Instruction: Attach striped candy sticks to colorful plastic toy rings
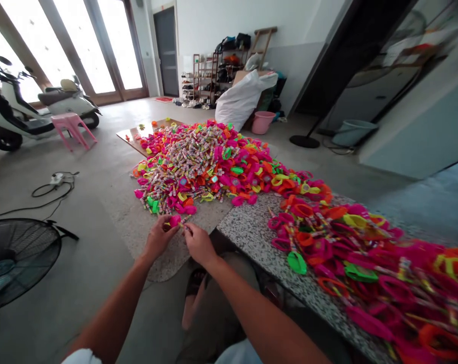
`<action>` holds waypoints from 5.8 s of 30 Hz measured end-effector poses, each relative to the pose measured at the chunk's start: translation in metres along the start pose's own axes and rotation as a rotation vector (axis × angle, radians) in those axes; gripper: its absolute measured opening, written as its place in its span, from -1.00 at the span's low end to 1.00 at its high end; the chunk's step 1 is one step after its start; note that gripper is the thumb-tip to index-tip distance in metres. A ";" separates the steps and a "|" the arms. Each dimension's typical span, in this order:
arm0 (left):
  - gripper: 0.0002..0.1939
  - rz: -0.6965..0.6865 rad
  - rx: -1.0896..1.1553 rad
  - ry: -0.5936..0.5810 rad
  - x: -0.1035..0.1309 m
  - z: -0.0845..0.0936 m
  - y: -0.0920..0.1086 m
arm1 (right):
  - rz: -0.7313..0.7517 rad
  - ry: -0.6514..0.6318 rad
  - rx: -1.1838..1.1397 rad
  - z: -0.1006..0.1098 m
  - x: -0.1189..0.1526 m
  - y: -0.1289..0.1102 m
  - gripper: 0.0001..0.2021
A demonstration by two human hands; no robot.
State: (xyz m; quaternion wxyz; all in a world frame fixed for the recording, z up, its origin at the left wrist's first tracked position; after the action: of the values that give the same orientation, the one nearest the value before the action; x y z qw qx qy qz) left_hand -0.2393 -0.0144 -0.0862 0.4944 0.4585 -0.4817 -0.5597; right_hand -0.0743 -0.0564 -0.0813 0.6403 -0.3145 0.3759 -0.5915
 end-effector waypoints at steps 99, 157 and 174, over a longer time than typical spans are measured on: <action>-0.75 0.525 1.005 -0.691 0.152 -0.287 0.126 | -0.030 0.773 -0.649 0.259 0.239 0.001 -0.74; -0.71 -0.303 0.169 -0.904 0.135 -0.277 0.153 | -0.011 0.557 -0.452 0.255 0.243 0.016 -0.76; -0.67 -0.700 -0.070 -1.030 0.150 -0.273 0.176 | -0.070 0.582 -0.449 0.250 0.247 0.027 -0.73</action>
State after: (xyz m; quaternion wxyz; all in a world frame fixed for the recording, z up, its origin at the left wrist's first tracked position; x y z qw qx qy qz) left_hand 0.0374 -0.1950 0.0516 0.0006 0.2440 -0.4606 -0.8534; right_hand 0.1571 -0.3095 -0.0010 0.4011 -0.2786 0.6517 -0.5803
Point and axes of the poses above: each hand's wrist, its own x-axis away from the middle knuckle, its own z-axis out of the back of the hand, y = z × x, the point moved 6 cm from there along -x, towards the middle knuckle, and after that the axes turned 10 degrees about x, right-handed, at the moved point
